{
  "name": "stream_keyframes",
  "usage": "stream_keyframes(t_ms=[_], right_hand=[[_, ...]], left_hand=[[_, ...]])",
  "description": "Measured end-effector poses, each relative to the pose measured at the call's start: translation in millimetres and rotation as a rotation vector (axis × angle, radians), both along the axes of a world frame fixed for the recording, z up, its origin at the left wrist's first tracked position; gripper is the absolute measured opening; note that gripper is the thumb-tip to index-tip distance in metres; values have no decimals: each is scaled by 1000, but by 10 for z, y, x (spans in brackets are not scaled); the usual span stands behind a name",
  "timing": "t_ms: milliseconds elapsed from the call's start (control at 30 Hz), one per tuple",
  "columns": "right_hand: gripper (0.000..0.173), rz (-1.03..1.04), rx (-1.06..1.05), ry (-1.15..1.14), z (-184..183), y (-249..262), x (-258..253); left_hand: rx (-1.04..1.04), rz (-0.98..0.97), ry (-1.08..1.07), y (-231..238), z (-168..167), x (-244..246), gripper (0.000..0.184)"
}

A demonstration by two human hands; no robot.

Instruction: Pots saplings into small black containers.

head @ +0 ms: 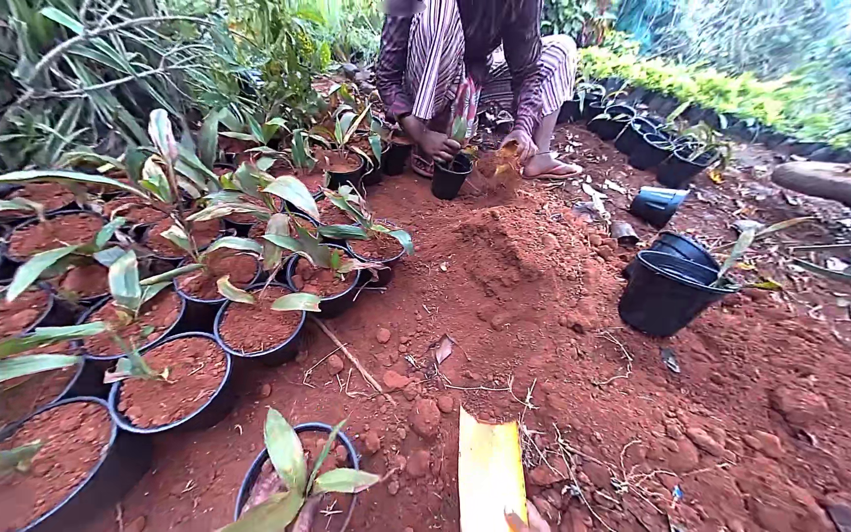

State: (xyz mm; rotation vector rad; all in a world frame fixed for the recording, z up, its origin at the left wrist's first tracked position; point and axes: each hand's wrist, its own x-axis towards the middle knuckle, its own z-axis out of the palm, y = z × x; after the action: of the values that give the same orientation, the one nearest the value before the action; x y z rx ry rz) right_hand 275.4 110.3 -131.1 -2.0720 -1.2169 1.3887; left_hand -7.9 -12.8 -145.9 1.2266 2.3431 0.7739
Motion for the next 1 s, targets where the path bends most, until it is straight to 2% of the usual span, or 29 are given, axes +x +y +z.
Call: stream_keyframes(t_ms=[100, 200, 267, 400, 467, 533, 633, 733, 800, 900, 1000], right_hand=[[32, -61, 41, -166, -318, 754, -258], [29, -124, 68, -236, -297, 1433, -730], [32, -206, 110, -219, -346, 1461, -885], [36, -363, 364, -51, -689, 1118, -852], [38, -355, 346, -71, -725, 1222, -714], [41, -331, 266, -114, -641, 1354, -643], [38, -326, 308, -56, -584, 1291, -587], [40, -141, 367, -43, -454, 935, -349], [36, 53, 382, -40, -180, 695, -209], [27, 419, 329, 17, 264, 496, -97], [30, 863, 238, 62, 691, 502, -291]], left_hand=[[-31, 18, -27, -20, 70, 26, 57], [-112, 3, -41, -12, 172, 39, 54], [-221, -29, -124, -4, 342, 46, 54], [-28, -53, -60, -112, 113, 9, 46], [-42, -86, -55, -129, 45, -12, 47], [-118, -70, -144, -114, 126, -23, 50], [28, 26, -202, -48, 33, -96, 53], [85, 65, -357, 12, 71, -164, 50], [104, 154, -406, 52, 146, -179, 45], [64, 268, -482, 67, 244, -203, 45], [7, 341, -557, 81, 348, -227, 44]])
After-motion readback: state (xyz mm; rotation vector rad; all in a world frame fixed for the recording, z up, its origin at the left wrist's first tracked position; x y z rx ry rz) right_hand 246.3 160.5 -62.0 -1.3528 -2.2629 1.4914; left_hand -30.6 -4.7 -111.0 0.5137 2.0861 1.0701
